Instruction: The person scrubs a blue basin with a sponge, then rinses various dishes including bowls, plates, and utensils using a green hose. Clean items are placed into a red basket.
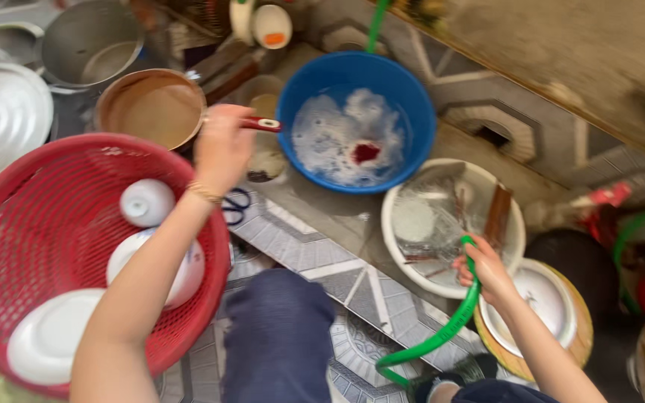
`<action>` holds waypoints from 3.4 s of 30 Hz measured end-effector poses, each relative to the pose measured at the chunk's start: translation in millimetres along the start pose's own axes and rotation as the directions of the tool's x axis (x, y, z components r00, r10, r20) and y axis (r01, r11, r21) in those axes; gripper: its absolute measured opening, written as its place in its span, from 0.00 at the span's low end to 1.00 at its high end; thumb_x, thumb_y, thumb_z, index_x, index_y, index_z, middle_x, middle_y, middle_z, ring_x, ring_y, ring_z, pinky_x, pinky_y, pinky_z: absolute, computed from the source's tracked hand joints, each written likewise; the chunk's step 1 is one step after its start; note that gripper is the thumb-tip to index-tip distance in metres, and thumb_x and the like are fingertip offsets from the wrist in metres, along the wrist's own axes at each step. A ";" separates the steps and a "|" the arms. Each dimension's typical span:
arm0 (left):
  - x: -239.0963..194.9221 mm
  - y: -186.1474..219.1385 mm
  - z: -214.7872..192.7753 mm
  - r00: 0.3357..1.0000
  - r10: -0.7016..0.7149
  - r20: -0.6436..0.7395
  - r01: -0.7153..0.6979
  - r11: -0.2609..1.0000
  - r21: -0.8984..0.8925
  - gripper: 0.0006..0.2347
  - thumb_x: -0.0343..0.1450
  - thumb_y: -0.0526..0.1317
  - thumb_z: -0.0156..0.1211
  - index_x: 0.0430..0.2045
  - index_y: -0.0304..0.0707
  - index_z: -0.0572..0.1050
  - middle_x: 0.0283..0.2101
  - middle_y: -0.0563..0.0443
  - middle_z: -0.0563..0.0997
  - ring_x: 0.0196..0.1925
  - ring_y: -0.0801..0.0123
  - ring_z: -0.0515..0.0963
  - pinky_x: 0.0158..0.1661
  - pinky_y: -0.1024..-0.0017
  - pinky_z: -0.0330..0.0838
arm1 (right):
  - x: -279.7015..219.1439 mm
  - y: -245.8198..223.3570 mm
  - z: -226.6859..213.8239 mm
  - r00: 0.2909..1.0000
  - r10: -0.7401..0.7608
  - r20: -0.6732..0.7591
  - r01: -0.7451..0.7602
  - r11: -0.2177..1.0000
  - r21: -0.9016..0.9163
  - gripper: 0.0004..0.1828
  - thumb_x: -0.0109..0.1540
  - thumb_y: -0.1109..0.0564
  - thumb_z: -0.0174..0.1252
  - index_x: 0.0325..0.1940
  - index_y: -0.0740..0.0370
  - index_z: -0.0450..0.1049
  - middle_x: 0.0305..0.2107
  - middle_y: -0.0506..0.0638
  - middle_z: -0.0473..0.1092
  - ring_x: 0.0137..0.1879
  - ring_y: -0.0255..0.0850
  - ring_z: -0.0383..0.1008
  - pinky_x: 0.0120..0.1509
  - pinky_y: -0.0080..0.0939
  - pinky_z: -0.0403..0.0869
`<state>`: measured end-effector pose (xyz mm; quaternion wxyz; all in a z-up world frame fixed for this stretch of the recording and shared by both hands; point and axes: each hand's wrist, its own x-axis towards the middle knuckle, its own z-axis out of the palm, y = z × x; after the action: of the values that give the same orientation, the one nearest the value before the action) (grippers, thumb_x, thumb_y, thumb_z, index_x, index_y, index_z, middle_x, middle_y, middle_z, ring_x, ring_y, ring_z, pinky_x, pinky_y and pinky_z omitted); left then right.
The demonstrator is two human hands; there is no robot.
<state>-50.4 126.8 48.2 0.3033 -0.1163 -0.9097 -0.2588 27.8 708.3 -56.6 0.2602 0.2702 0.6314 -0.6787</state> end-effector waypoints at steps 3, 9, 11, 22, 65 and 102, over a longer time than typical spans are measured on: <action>28.4 110.3 120.3 0.760 0.136 0.635 -0.080 0.990 -0.117 0.12 0.71 0.36 0.57 0.48 0.43 0.79 0.46 0.41 0.82 0.46 0.46 0.81 0.46 0.52 0.74 | -11.7 6.8 -3.4 0.999 0.021 -0.029 -0.021 0.999 0.026 0.23 0.70 0.53 0.42 0.71 0.47 0.60 0.27 0.55 0.66 0.20 0.35 0.55 0.21 0.36 0.56; -75.9 246.3 371.4 0.140 0.053 0.989 -0.369 0.929 0.003 0.12 0.67 0.37 0.61 0.43 0.38 0.84 0.50 0.39 0.84 0.53 0.51 0.83 0.48 0.56 0.79 | -35.2 7.4 -6.9 0.999 0.014 0.035 -0.018 0.991 0.134 0.25 0.69 0.51 0.42 0.71 0.51 0.64 0.28 0.53 0.67 0.18 0.35 0.57 0.16 0.36 0.59; -120.0 251.8 423.0 0.257 -0.092 0.962 -0.194 0.970 0.144 0.11 0.68 0.37 0.61 0.41 0.39 0.84 0.48 0.40 0.83 0.52 0.51 0.83 0.48 0.55 0.78 | -41.7 8.6 -8.9 0.999 0.015 0.029 -0.019 0.993 0.121 0.25 0.69 0.54 0.44 0.71 0.54 0.65 0.31 0.51 0.67 0.20 0.34 0.60 0.17 0.37 0.61; -186.0 228.8 475.7 0.666 -0.178 0.725 0.057 0.980 0.188 0.07 0.71 0.40 0.57 0.32 0.38 0.81 0.36 0.41 0.85 0.39 0.51 0.85 0.40 0.55 0.78 | -57.9 10.6 -21.3 0.994 0.006 0.106 -0.027 0.979 0.201 0.16 0.68 0.54 0.47 0.61 0.55 0.66 0.32 0.51 0.69 0.19 0.33 0.59 0.16 0.34 0.58; -84.0 296.0 379.8 0.816 0.118 0.566 0.122 0.921 -0.369 0.12 0.68 0.34 0.63 0.46 0.39 0.81 0.38 0.43 0.84 0.40 0.52 0.82 0.43 0.59 0.75 | -24.6 -11.7 -37.7 0.991 -0.132 -0.020 0.132 0.991 0.026 0.18 0.69 0.54 0.46 0.63 0.56 0.67 0.26 0.51 0.66 0.19 0.33 0.58 0.18 0.36 0.58; -222.7 -196.7 -210.3 0.572 -0.801 -0.176 0.100 0.281 -0.954 0.19 0.79 0.31 0.43 0.68 0.29 0.62 0.69 0.38 0.71 0.71 0.55 0.71 0.73 0.53 0.61 | 46.2 1.1 34.3 0.990 -0.130 0.060 0.141 0.961 -0.239 0.22 0.71 0.55 0.42 0.69 0.64 0.61 0.32 0.58 0.66 0.25 0.39 0.57 0.23 0.41 0.58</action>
<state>156.1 -164.3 -23.5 0.3903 0.1322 -0.4581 -0.7876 -6.0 673.4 -87.6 0.2579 0.1775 0.7209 -0.6183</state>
